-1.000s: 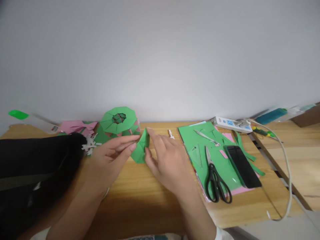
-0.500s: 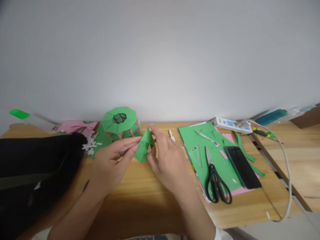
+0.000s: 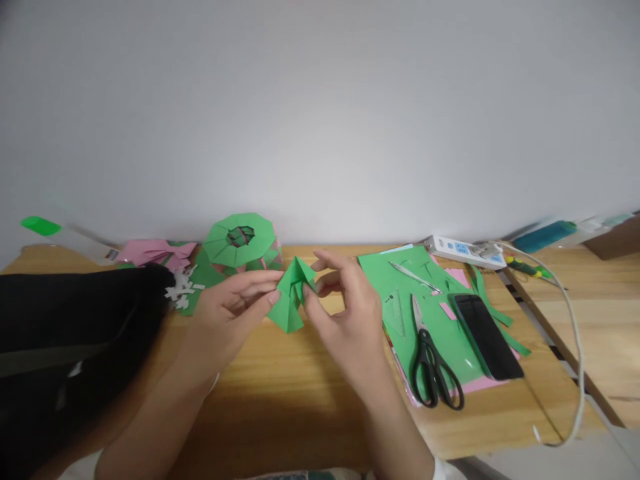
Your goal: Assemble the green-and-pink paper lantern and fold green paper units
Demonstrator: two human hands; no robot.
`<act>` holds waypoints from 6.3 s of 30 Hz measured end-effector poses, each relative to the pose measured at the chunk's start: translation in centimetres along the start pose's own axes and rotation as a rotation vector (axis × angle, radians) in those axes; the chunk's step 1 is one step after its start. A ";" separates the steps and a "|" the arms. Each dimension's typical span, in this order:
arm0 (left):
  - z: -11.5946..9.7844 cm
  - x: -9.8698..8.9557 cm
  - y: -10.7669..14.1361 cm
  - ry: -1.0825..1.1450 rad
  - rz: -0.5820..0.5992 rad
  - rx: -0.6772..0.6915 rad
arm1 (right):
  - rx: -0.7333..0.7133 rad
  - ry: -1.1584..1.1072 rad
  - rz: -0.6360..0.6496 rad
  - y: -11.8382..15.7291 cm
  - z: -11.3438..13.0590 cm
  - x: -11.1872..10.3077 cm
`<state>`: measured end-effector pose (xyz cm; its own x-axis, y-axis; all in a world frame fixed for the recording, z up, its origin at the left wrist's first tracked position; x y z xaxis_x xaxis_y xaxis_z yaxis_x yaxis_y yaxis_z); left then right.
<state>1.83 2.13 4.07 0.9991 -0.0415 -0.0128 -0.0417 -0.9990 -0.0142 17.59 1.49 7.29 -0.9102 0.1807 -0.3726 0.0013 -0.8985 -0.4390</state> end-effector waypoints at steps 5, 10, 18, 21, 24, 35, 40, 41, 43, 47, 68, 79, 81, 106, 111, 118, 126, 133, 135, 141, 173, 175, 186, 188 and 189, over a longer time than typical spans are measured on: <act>0.1 0.4 -0.1 0.136 0.078 -0.058 | -0.033 0.034 -0.017 0.1 0.5 0.0; -0.1 0.6 0.1 0.164 0.123 -0.072 | -0.047 0.022 -0.022 0.1 0.8 -0.1; -0.2 0.2 0.0 0.184 0.053 -0.055 | -0.114 0.014 0.046 -0.1 1.3 0.7; 0.1 0.1 0.0 0.232 0.064 -0.099 | -0.110 -0.006 0.061 -0.1 1.1 0.6; 0.4 0.1 0.1 0.254 0.090 -0.151 | -0.113 -0.018 0.075 -0.1 1.1 0.3; 0.9 0.4 0.0 0.409 0.135 -0.227 | -0.222 -0.002 0.059 0.1 2.6 0.2; 0.5 0.2 0.1 0.347 0.088 -0.143 | -0.137 -0.099 0.113 0.1 1.9 0.4; 0.5 0.1 0.1 0.331 0.077 -0.134 | -0.113 -0.129 0.130 0.1 1.7 0.4; 0.5 -0.1 0.0 0.300 0.051 -0.115 | -0.039 -0.193 0.128 -0.1 1.0 0.3; 0.2 -0.1 -0.2 0.277 0.060 -0.065 | 0.192 -0.354 0.213 -0.2 -1.3 1.1; 0.2 0.6 -0.3 0.181 0.140 -0.075 | 0.345 -0.448 0.167 -0.5 -2.6 1.8; 0.3 0.7 -0.3 -0.159 0.198 0.034 | 0.341 -0.349 0.352 -0.2 -2.7 2.7; 0.4 0.9 -0.3 -0.175 0.218 0.007 | 0.362 -0.305 0.340 -0.5 -3.0 2.5; 14.0 -0.4 2.0 0.179 0.142 -0.361 | 0.706 -0.496 0.351 6.9 -13.0 6.8; 14.1 -0.6 2.2 0.196 0.135 -0.326 | 0.693 -0.452 0.388 7.0 -13.2 6.6; 14.1 -0.9 2.1 0.195 0.075 -0.249 | 0.606 -0.391 0.393 6.8 -12.8 6.7; 13.2 -1.4 2.1 0.145 0.039 -0.176 | 0.555 -0.414 0.440 6.9 -12.2 7.1; 13.0 -2.1 1.9 0.127 0.011 -0.205 | 0.615 -0.470 0.418 7.0 -12.1 7.2; 13.3 -2.3 1.9 0.132 -0.011 -0.222 | 0.637 -0.488 0.405 7.1 -12.2 7.4; 13.9 -2.9 2.0 0.184 -0.083 -0.267 | 0.671 -0.517 0.365 7.4 -12.6 8.0; 14.8 -2.8 1.9 0.178 -0.060 -0.259 | 0.472 -0.416 0.404 7.5 -12.5 8.7; 14.8 -2.6 2.0 0.171 -0.034 -0.260 | 0.448 -0.410 0.392 7.5 -12.4 8.9; 14.7 -1.9 2.1 0.135 0.064 -0.265 | 0.363 -0.326 0.364 7.6 -12.1 9.0; 14.7 -1.9 2.1 0.132 0.076 -0.263 | 0.353 -0.325 0.380 7.6 -11.9 9.0; 14.7 -1.8 2.1 0.132 0.083 -0.263 | 0.348 -0.327 0.390 7.6 -11.7 9.1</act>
<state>-0.27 0.34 -10.58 0.9860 -0.1079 0.1268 -0.1361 -0.9609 0.2411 14.19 0.97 -9.03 -0.9498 -0.2699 -0.1581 0.2744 -0.9616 -0.0072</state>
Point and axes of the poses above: each hand's wrist, its own y-axis away from the middle knuckle, its own x-axis out of the palm, z = x × y, the point moved 7 cm from there along -y, towards the middle knuckle, and after that the axes turned 1 degree about -y, right-handed, at the moved point
